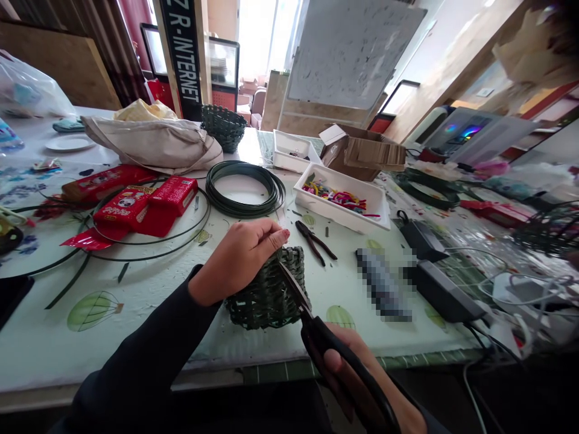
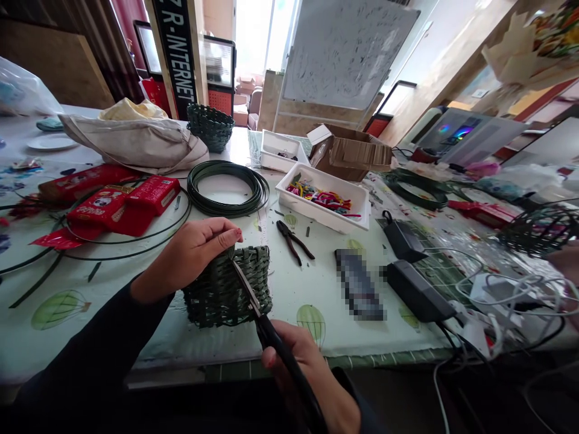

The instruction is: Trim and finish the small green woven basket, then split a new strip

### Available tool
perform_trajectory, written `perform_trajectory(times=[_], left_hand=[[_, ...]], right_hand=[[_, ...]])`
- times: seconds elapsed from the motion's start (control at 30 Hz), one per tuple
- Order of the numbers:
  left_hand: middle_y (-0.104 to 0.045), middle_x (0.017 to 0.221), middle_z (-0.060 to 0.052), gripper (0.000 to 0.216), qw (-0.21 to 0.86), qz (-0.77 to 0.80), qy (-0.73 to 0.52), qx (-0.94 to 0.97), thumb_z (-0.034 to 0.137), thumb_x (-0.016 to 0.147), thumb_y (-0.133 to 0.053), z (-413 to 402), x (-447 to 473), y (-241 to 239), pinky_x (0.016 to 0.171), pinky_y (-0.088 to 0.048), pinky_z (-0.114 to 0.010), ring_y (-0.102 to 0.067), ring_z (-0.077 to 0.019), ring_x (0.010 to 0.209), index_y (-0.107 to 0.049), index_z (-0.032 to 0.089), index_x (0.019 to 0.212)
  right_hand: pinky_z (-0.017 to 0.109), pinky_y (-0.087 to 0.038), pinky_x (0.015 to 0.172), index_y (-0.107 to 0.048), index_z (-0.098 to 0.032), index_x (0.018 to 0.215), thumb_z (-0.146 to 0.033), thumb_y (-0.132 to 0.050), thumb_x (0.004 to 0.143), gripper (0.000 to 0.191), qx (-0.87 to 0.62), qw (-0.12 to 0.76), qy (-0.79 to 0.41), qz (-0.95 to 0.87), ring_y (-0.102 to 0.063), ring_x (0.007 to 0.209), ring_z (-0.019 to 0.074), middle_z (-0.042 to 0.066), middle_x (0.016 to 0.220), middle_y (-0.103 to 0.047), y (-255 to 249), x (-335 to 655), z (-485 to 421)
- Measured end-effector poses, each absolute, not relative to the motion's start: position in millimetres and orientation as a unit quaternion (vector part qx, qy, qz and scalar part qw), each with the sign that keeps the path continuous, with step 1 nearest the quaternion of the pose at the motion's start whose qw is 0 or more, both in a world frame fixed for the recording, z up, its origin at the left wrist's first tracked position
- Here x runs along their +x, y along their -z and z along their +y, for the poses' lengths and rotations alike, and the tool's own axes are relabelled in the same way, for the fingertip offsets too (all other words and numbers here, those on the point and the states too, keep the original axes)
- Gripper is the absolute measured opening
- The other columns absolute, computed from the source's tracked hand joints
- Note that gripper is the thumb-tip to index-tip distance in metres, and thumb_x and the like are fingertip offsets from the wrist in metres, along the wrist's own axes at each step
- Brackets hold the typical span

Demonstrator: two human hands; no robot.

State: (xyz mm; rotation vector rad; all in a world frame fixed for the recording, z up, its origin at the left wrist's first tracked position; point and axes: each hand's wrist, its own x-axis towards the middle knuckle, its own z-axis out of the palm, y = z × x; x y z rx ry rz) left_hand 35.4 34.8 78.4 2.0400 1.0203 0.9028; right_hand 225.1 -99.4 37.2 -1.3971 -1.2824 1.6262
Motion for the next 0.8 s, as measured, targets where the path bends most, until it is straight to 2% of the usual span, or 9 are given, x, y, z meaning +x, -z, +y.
perform_trajectory(times=[0.27, 0.4, 0.57, 0.8], left_hand=[[-0.061, 0.071, 0.001, 0.032, 0.327, 0.384, -0.345, 0.792, 0.041, 0.091, -0.045, 34, 35, -77, 0.063, -0.039, -0.023, -0.053, -0.0119, 0.067, -0.063, 0.016, 0.085], [-0.061, 0.073, 0.001, 0.03, 0.328, 0.372, -0.343, 0.798, 0.042, 0.09, -0.046, 36, 35, -75, 0.063, -0.039, -0.024, -0.053, -0.0123, 0.067, -0.061, 0.017, 0.086], [-0.06, 0.079, 0.0, 0.02, 0.282, 0.334, -0.374, 0.818, 0.032, 0.092, -0.047, 40, 35, -74, 0.066, -0.04, -0.022, -0.053, -0.0107, 0.07, -0.059, 0.016, 0.087], [-0.059, 0.082, -0.001, 0.018, 0.238, 0.282, -0.402, 0.838, 0.024, 0.094, -0.044, 40, 35, -69, 0.072, -0.042, -0.022, -0.054, -0.0104, 0.077, -0.059, 0.015, 0.091]], right_hand=[[0.026, -0.024, 0.05, -0.043, -0.019, 0.056, -0.077, -0.051, 0.069, 0.06, -0.53, 0.365, -0.517, -0.564, -0.03, 0.054, 0.0111, -0.004, 0.056, -0.034, -13, 219, -93], [0.026, -0.021, 0.048, -0.04, -0.021, 0.054, -0.075, -0.049, 0.071, 0.058, -0.506, 0.362, -0.519, -0.585, -0.028, 0.051, 0.0108, -0.005, 0.053, -0.032, 2, 221, -89], [0.026, -0.019, 0.047, -0.037, -0.021, 0.055, -0.077, -0.049, 0.07, 0.059, -0.503, 0.377, -0.521, -0.578, -0.024, 0.051, 0.0104, -0.005, 0.051, -0.031, 10, 220, -88], [0.026, -0.025, 0.049, -0.043, -0.02, 0.058, -0.075, -0.051, 0.071, 0.057, -0.491, 0.383, -0.546, -0.561, -0.031, 0.053, 0.0116, -0.004, 0.055, -0.035, 5, 217, -88]])
